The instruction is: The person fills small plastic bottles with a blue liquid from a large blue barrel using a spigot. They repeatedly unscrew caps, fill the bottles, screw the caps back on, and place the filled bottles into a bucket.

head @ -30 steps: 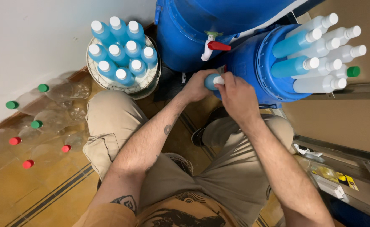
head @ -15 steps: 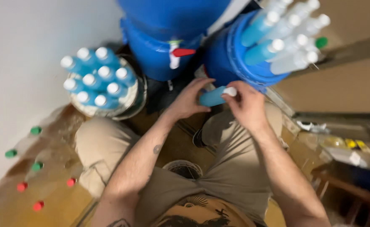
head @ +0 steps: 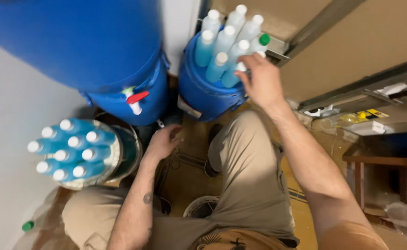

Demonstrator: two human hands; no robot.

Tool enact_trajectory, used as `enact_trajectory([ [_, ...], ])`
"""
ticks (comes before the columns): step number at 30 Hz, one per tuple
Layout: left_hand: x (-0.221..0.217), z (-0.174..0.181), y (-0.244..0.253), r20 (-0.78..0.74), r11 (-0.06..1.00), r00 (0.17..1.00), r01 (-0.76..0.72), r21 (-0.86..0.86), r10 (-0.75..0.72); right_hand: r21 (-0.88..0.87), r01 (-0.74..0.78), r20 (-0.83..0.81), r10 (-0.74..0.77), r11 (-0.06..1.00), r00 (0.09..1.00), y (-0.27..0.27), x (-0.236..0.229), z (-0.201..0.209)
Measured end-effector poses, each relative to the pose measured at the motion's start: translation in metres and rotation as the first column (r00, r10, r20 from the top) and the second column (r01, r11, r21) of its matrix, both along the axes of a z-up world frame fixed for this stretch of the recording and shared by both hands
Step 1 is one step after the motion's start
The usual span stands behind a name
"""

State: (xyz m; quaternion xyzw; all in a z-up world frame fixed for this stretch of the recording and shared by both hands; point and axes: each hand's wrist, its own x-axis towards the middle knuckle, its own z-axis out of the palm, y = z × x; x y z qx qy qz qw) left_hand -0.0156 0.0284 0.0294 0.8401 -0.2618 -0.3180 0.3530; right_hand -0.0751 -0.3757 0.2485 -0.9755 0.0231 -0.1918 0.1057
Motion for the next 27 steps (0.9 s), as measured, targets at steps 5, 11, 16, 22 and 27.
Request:
enact_trajectory([
  [5,0.005,-0.015,0.007,0.009,0.999,1.000,0.022,0.041,-0.022,0.031,0.068,-0.012,-0.067,0.997,0.998,0.003,0.006,0.000],
  [11,0.003,-0.014,0.005,0.007,0.998,1.000,0.016,0.069,-0.016,0.081,0.194,0.055,-0.199,0.978,0.978,-0.030,0.003,0.018],
  [16,0.003,-0.018,0.005,0.021,0.998,1.000,0.020,0.059,-0.021,0.102,0.165,-0.189,-0.144,0.981,0.971,-0.034,0.002,0.004],
  [22,0.001,0.001,0.003,0.017,0.996,0.999,0.044,0.080,-0.046,-0.086,0.274,-0.129,-0.284,0.958,0.950,-0.050,-0.029,0.004],
  [27,-0.019,0.094,-0.008,0.085,0.953,0.996,0.037,-0.299,-0.012,-0.069,0.246,-0.344,-0.254,0.967,0.904,0.045,-0.063,0.070],
])
